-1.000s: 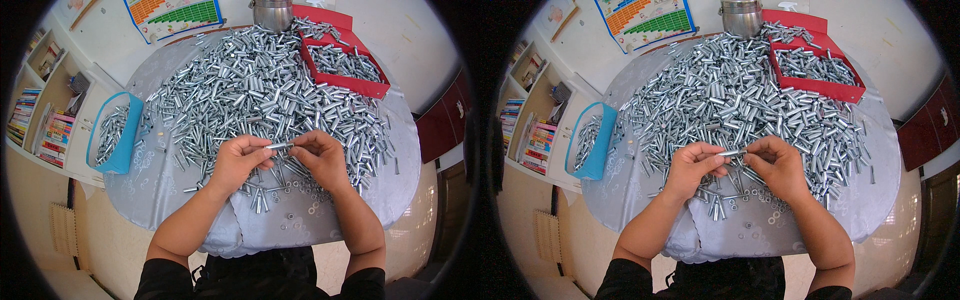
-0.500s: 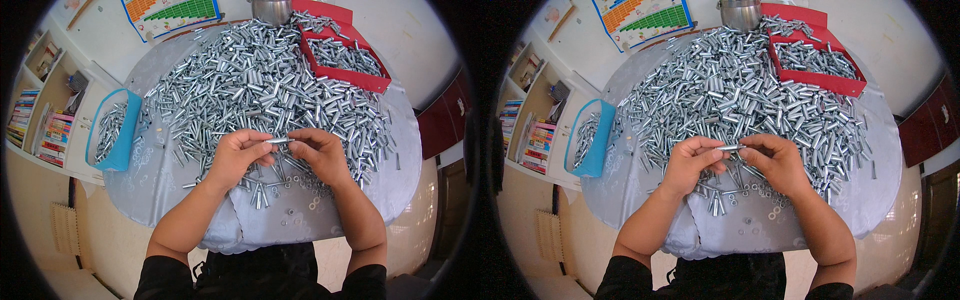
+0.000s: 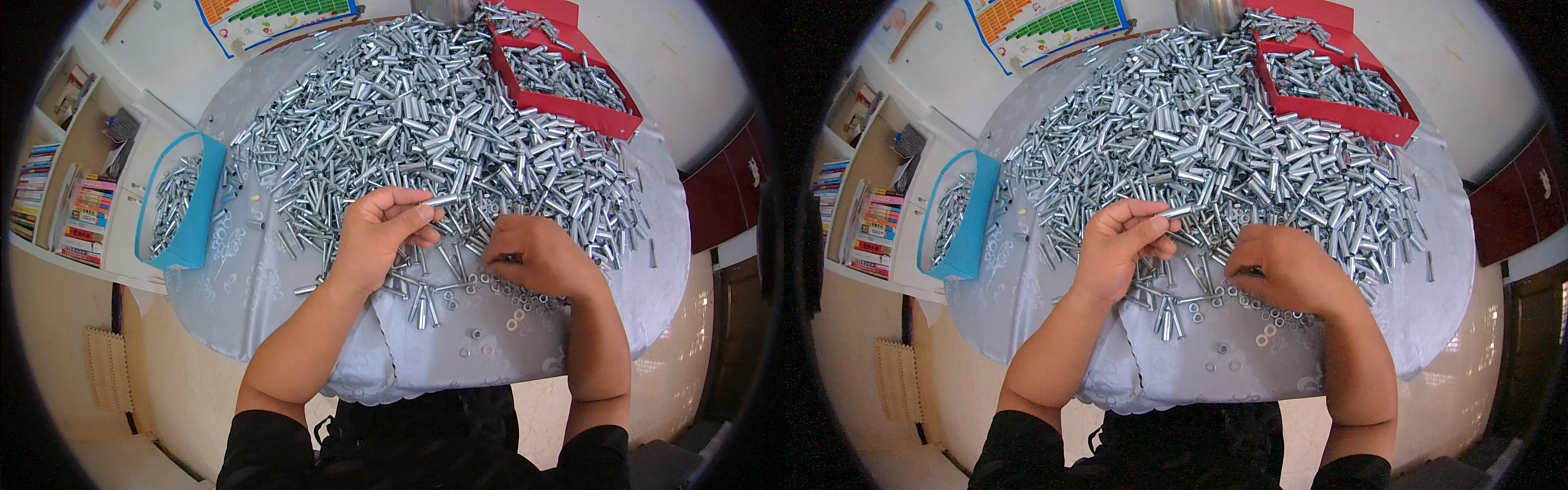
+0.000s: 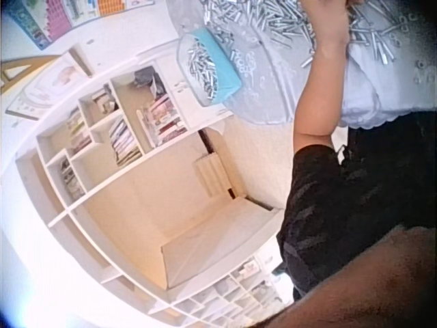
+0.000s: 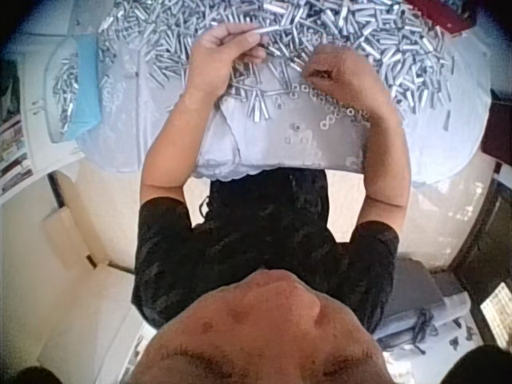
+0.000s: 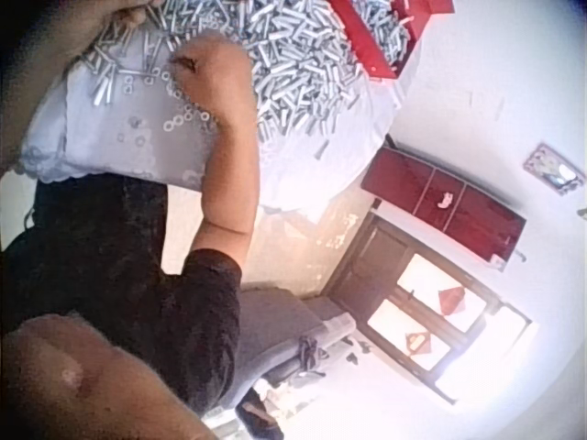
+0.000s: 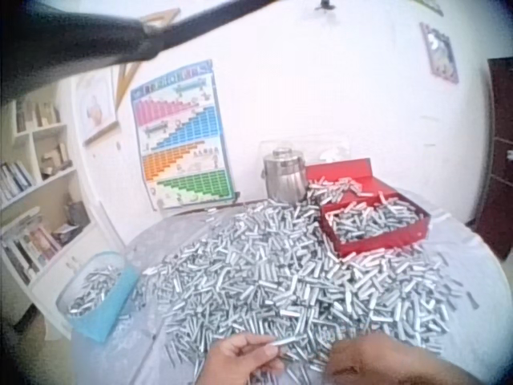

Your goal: The person repeatedly picks up small metal fasteners and washers from a large pile on a table, threads the washers onto the fasteners by hand, and places the assembled units back onto the table. The process is continuous and repetitive, with no tools used.

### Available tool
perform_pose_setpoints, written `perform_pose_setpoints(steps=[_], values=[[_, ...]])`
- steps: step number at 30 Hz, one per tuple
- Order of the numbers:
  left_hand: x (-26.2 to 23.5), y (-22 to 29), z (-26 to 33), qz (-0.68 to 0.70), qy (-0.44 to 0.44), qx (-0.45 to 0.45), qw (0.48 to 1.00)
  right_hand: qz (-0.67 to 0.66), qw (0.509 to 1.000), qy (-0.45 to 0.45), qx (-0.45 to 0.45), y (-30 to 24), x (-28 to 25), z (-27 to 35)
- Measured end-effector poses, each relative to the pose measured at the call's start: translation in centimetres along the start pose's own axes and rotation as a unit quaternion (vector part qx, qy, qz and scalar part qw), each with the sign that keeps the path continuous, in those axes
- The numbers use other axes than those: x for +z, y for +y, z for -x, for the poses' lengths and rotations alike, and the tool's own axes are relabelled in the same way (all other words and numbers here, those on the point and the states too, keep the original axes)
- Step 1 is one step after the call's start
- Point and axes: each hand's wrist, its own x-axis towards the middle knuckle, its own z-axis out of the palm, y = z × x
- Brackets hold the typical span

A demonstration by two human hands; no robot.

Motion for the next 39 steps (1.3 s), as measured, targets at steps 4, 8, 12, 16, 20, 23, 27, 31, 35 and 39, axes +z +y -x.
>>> perform_pose_setpoints(steps=[4, 8, 12, 16, 20, 23, 27, 31, 35, 39], values=[[0.1, 0.0, 0.0, -0.006, 0.008, -0.009, 1.000, 0.039, 0.996, -0.077, 0.015, -0.5, -0.1, 0.4], [0.2, 0.1, 0.0, -0.027, 0.007, -0.013, 1.000, 0.103, 0.991, -0.080, 0.013, -1.3, 0.2, 0.4], [0.4, 0.2, 0.1, -0.039, -0.002, -0.011, 0.999, 0.122, 0.990, -0.060, 0.028, -1.4, 1.0, 0.6], [0.4, 0.3, 0.2, -0.036, -0.003, -0.010, 0.999, 0.049, 0.998, -0.005, 0.028, -1.4, 0.4, 0.2], [0.4, 0.2, 0.2, -0.034, -0.010, -0.010, 0.999, -0.159, 0.975, 0.107, 0.115, -1.2, 0.4, -0.6], [0.6, 0.2, 0.3, -0.038, -0.013, -0.012, 0.999, -0.218, 0.948, 0.207, 0.105, 0.1, 1.8, -1.0], [0.5, 0.2, 0.2, -0.042, -0.021, -0.015, 0.999, -0.275, 0.925, 0.233, 0.119, 0.5, 2.5, -1.3], [0.5, 0.0, 0.2, -0.039, -0.019, -0.010, 0.999, -0.244, 0.921, 0.282, 0.116, 0.1, 2.7, -1.5], [0.6, 0.0, 0.3, -0.046, -0.019, -0.011, 0.999, -0.191, 0.935, 0.284, 0.093, -0.1, 2.7, -1.5], [0.6, 0.0, 0.4, -0.050, -0.015, -0.009, 0.999, -0.170, 0.945, 0.268, 0.077, -0.8, 2.5, -1.5]])
